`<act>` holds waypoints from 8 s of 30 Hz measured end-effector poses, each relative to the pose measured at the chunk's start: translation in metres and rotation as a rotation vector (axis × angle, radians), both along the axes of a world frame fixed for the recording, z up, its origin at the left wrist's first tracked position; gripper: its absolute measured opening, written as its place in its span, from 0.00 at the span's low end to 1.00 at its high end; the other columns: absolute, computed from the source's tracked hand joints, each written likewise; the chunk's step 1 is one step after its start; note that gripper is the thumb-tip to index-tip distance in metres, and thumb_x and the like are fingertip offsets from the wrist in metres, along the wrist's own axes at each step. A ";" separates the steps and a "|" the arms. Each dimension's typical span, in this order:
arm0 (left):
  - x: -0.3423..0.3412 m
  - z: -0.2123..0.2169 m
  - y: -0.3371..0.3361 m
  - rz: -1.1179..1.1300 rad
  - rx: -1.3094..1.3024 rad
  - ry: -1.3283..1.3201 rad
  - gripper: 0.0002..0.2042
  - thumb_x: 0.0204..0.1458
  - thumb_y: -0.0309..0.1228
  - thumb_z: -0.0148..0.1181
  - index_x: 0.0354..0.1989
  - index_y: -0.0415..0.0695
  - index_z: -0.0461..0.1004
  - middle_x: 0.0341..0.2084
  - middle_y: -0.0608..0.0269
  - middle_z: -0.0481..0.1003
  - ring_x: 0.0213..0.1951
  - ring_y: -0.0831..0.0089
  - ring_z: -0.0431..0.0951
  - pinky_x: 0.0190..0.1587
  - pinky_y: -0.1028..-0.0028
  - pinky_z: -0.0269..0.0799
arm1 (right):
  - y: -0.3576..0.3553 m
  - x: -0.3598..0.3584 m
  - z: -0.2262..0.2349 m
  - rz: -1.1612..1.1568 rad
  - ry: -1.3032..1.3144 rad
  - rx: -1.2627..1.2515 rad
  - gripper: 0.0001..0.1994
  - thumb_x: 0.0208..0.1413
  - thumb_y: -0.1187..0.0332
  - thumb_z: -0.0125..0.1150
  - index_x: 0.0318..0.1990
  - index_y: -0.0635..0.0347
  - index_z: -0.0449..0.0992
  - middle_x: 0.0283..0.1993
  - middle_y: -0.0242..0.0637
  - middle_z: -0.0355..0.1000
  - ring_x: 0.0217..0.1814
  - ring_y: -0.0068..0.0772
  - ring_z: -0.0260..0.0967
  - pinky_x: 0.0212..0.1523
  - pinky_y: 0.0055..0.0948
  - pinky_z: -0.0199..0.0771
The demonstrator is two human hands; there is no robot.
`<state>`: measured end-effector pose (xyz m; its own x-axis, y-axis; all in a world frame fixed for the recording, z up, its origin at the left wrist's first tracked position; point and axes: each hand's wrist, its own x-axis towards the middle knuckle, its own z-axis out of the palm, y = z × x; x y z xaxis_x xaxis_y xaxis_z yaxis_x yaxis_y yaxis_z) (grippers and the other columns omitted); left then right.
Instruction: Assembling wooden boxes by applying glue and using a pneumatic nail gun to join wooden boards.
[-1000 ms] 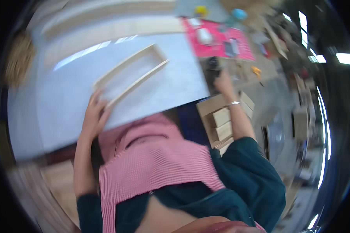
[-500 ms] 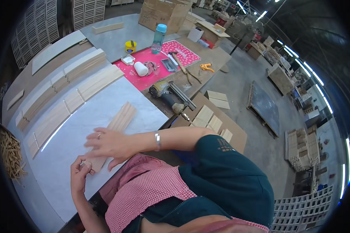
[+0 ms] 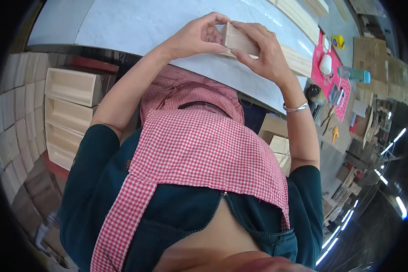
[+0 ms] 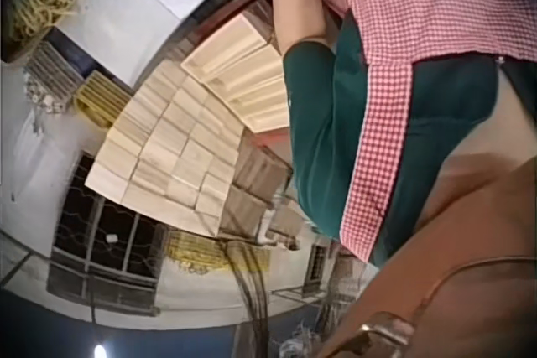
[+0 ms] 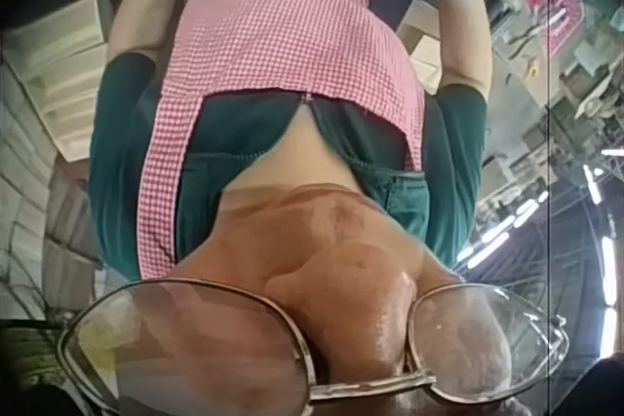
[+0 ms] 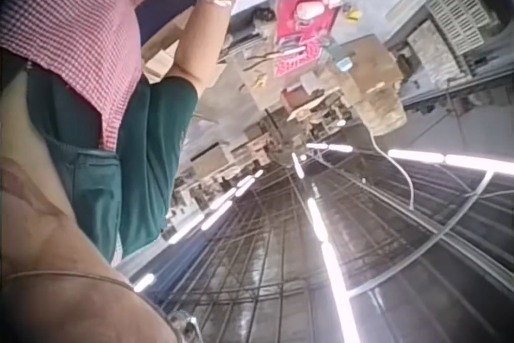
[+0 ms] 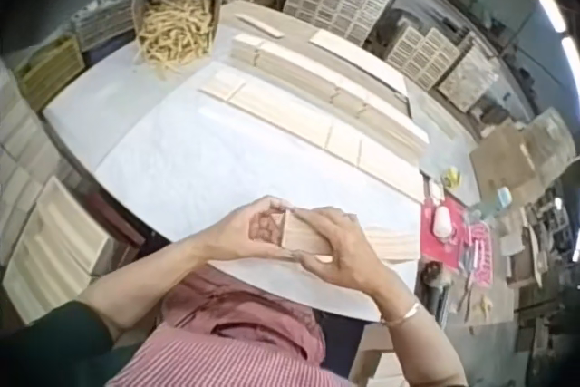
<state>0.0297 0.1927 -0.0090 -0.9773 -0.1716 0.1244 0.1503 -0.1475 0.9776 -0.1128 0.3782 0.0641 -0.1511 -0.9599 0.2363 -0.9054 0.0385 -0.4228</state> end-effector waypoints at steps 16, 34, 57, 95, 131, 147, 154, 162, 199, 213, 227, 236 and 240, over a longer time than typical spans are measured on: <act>-0.010 -0.008 0.005 0.028 -0.105 0.105 0.34 0.42 0.29 0.77 0.62 0.45 0.71 0.32 0.61 0.80 0.29 0.79 0.75 0.34 0.83 0.74 | -0.008 -0.011 0.014 0.018 -0.074 0.157 0.29 0.49 0.69 0.75 0.61 0.48 0.76 0.49 0.37 0.72 0.47 0.40 0.72 0.46 0.30 0.80; -0.025 -0.015 -0.001 0.008 -0.065 0.094 0.33 0.40 0.19 0.73 0.60 0.44 0.74 0.30 0.65 0.77 0.28 0.81 0.73 0.35 0.85 0.74 | -0.012 -0.022 0.019 0.062 -0.073 0.167 0.29 0.49 0.60 0.76 0.61 0.47 0.76 0.48 0.36 0.72 0.44 0.37 0.73 0.45 0.31 0.75; -0.036 -0.026 0.000 0.046 -0.049 0.177 0.32 0.36 0.24 0.79 0.55 0.36 0.78 0.31 0.64 0.77 0.26 0.82 0.71 0.30 0.86 0.73 | 0.284 -0.061 -0.031 -1.386 0.110 0.448 0.22 0.53 0.57 0.68 0.38 0.72 0.75 0.36 0.51 0.77 0.38 0.43 0.76 0.40 0.34 0.76; -0.030 -0.009 -0.001 0.035 -0.122 0.073 0.30 0.36 0.21 0.77 0.55 0.41 0.79 0.37 0.66 0.78 0.27 0.79 0.71 0.36 0.84 0.73 | -0.004 -0.029 0.137 -0.298 -0.182 0.412 0.19 0.49 0.63 0.78 0.43 0.66 0.79 0.36 0.39 0.82 0.30 0.28 0.76 0.31 0.25 0.77; -0.043 -0.026 -0.001 -0.063 -0.057 0.123 0.25 0.41 0.24 0.76 0.51 0.40 0.78 0.31 0.71 0.74 0.31 0.81 0.69 0.36 0.82 0.67 | 0.019 -0.007 0.136 -0.159 -0.099 0.365 0.25 0.49 0.59 0.78 0.48 0.68 0.77 0.34 0.41 0.81 0.27 0.26 0.77 0.27 0.20 0.75; -0.041 -0.023 0.001 -0.072 0.011 0.110 0.24 0.42 0.23 0.75 0.52 0.38 0.78 0.30 0.70 0.74 0.28 0.83 0.67 0.32 0.86 0.65 | 0.032 -0.004 0.133 -0.236 -0.190 0.194 0.20 0.51 0.62 0.77 0.46 0.66 0.79 0.27 0.34 0.77 0.19 0.22 0.68 0.22 0.22 0.69; -0.037 0.001 -0.028 0.006 0.078 -0.219 0.21 0.46 0.33 0.74 0.47 0.36 0.79 0.37 0.59 0.77 0.33 0.74 0.74 0.41 0.78 0.73 | 0.119 -0.022 0.146 -1.142 -0.251 0.184 0.21 0.53 0.67 0.71 0.52 0.70 0.77 0.37 0.40 0.81 0.33 0.27 0.76 0.35 0.22 0.74; -0.020 0.042 -0.050 0.114 -0.146 -0.572 0.31 0.58 0.56 0.60 0.41 0.31 0.81 0.29 0.53 0.79 0.26 0.72 0.77 0.37 0.79 0.78 | 0.319 -0.077 -0.013 -1.210 0.397 0.419 0.25 0.60 0.59 0.60 0.63 0.57 0.70 0.45 0.51 0.79 0.46 0.52 0.78 0.44 0.44 0.77; -0.001 0.032 0.079 0.337 -1.138 0.270 0.20 0.51 0.21 0.61 0.54 0.48 0.79 0.39 0.65 0.76 0.39 0.67 0.72 0.44 0.69 0.69 | 0.264 -0.268 -0.028 -1.444 -0.378 -0.614 0.38 0.44 0.54 0.79 0.56 0.73 0.69 0.42 0.50 0.77 0.37 0.33 0.80 0.34 0.23 0.83; -0.003 -0.011 0.097 0.529 -1.444 0.348 0.14 0.54 0.30 0.59 0.50 0.51 0.77 0.48 0.65 0.74 0.53 0.69 0.73 0.63 0.61 0.61 | 0.055 0.019 -0.015 -0.673 -0.543 -0.508 0.21 0.58 0.64 0.65 0.55 0.62 0.71 0.47 0.42 0.72 0.38 0.31 0.72 0.32 0.24 0.75; 0.019 -0.044 0.087 0.419 -1.410 0.359 0.19 0.53 0.40 0.63 0.53 0.50 0.75 0.59 0.64 0.71 0.65 0.64 0.65 0.71 0.53 0.54 | 0.016 0.035 -0.027 -0.462 -0.470 -0.425 0.27 0.50 0.65 0.74 0.54 0.63 0.69 0.46 0.44 0.74 0.41 0.38 0.75 0.40 0.31 0.78; 0.019 -0.037 0.086 0.365 -1.404 0.326 0.20 0.54 0.41 0.63 0.54 0.51 0.75 0.65 0.63 0.67 0.69 0.64 0.61 0.72 0.51 0.51 | -0.004 0.023 -0.026 -0.502 -0.351 -0.489 0.26 0.50 0.63 0.74 0.53 0.63 0.69 0.45 0.44 0.75 0.39 0.37 0.75 0.39 0.30 0.77; 0.018 -0.039 0.085 0.358 -1.402 0.327 0.20 0.54 0.41 0.63 0.55 0.51 0.74 0.67 0.63 0.65 0.71 0.64 0.59 0.72 0.51 0.50 | -0.017 0.013 -0.026 -0.525 -0.302 -0.527 0.26 0.50 0.63 0.74 0.52 0.62 0.70 0.44 0.44 0.75 0.38 0.38 0.75 0.39 0.31 0.77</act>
